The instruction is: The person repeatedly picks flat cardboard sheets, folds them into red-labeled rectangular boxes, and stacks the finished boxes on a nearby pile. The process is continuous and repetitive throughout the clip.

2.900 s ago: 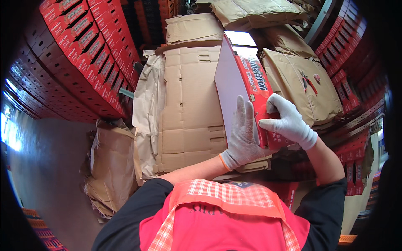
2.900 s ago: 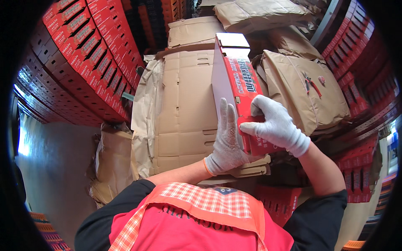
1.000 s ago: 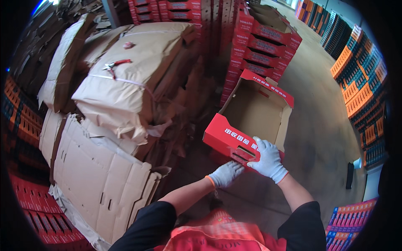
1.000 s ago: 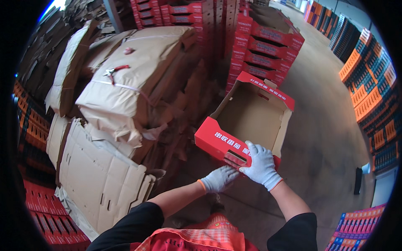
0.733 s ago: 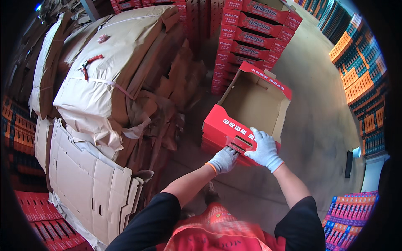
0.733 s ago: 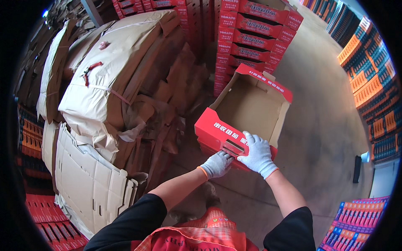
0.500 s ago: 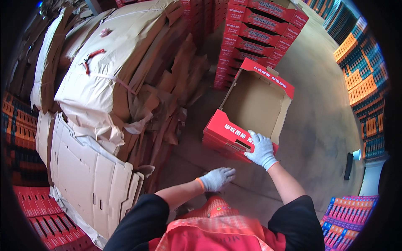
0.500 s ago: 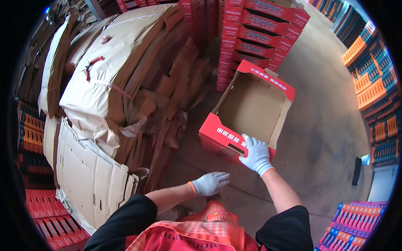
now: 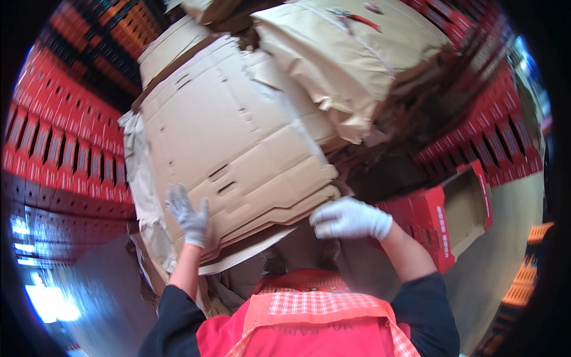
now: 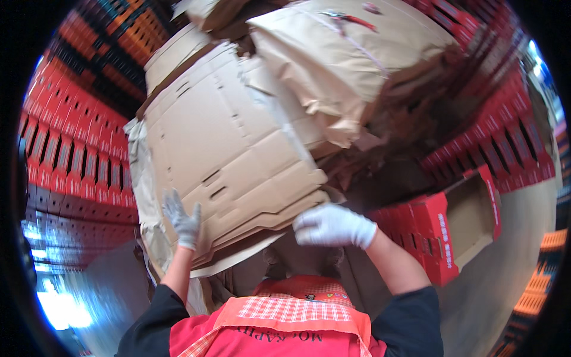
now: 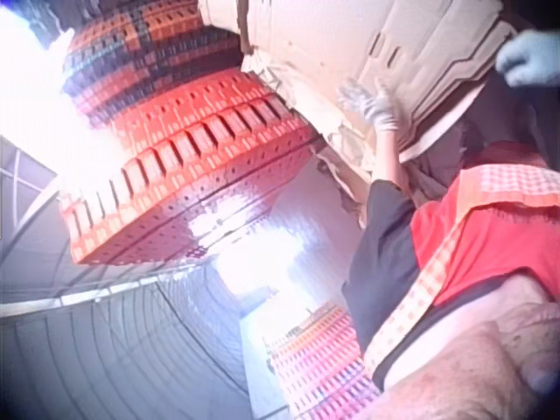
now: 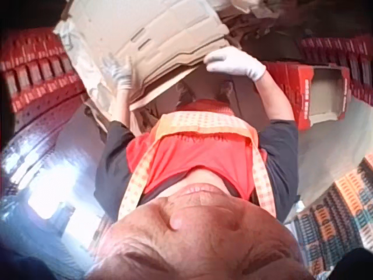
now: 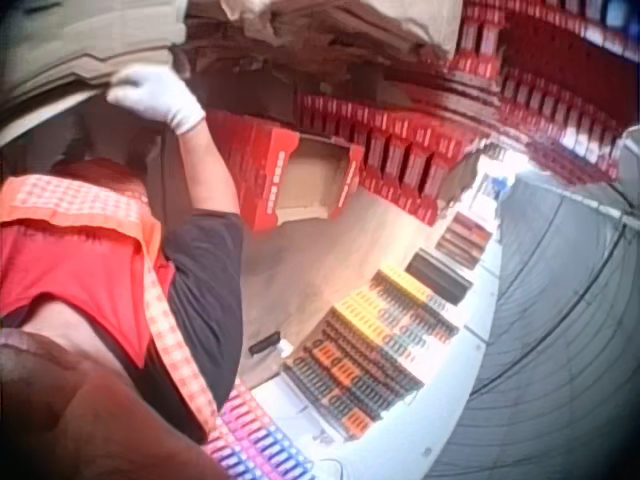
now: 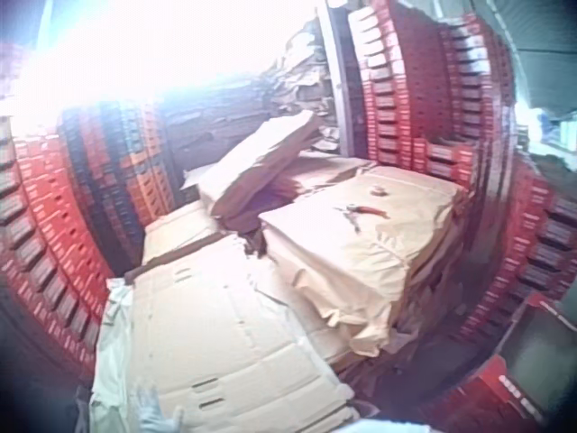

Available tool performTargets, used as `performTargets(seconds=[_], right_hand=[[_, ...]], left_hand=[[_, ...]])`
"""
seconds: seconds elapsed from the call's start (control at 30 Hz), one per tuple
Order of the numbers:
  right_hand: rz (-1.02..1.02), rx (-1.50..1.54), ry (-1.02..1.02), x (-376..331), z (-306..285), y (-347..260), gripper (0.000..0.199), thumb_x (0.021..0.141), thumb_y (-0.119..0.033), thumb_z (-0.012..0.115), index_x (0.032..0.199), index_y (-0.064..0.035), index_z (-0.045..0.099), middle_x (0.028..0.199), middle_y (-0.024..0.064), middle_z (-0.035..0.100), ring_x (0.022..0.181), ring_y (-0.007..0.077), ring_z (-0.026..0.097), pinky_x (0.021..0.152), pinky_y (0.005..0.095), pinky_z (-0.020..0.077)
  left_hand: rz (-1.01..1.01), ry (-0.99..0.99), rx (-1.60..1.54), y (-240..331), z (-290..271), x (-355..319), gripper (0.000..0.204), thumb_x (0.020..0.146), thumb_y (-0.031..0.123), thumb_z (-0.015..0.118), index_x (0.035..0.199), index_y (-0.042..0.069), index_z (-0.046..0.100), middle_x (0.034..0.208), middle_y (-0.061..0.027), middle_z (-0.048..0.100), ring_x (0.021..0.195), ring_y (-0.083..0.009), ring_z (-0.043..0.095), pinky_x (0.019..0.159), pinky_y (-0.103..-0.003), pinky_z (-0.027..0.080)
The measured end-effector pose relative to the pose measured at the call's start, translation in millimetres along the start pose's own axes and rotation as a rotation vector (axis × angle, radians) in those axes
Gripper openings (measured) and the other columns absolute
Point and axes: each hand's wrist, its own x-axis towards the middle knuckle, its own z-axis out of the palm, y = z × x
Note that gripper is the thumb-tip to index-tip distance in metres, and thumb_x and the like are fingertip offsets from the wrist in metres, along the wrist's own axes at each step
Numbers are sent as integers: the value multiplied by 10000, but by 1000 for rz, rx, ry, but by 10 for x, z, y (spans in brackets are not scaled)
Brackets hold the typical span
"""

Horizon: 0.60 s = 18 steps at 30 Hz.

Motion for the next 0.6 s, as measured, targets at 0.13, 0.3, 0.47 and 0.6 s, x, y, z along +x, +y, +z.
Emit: performTargets(seconds=[0.13,0.3,0.47,0.6], right_hand=[[16,-94,881,1622,-265,272,326,875,-238,709,1092,1,663,964,185,702,890,336,669,820,375,531],[583,-623,920,2699,-278,703,887,794,-570,721,1385,32,446,1353,268,545,1232,400,538,1034,440,439],[630,-491,713,2533,-491,248,940,792,-555,727,1427,53,394,1333,295,560,1199,410,571,1030,451,441],[846,189,516,2137,-860,-14,647,884,-348,719,1379,11,511,1180,160,676,972,218,688,804,408,570]], left_hand=[[-674,-323,-343,-1469,254,253,869,905,460,635,1500,-74,296,1550,-275,324,1459,-353,296,1201,-361,210],[-1019,-164,-976,-1897,720,531,842,910,461,644,1460,-107,357,1494,-263,420,1413,-337,372,1169,-362,267],[-892,-318,-1096,-2105,450,481,691,924,476,620,1327,-79,533,1297,-212,604,1184,-300,583,1029,-341,438],[-1380,-380,-1571,-2374,33,401,466,949,410,613,1132,-13,681,1024,-116,722,934,-217,680,868,-323,530]])
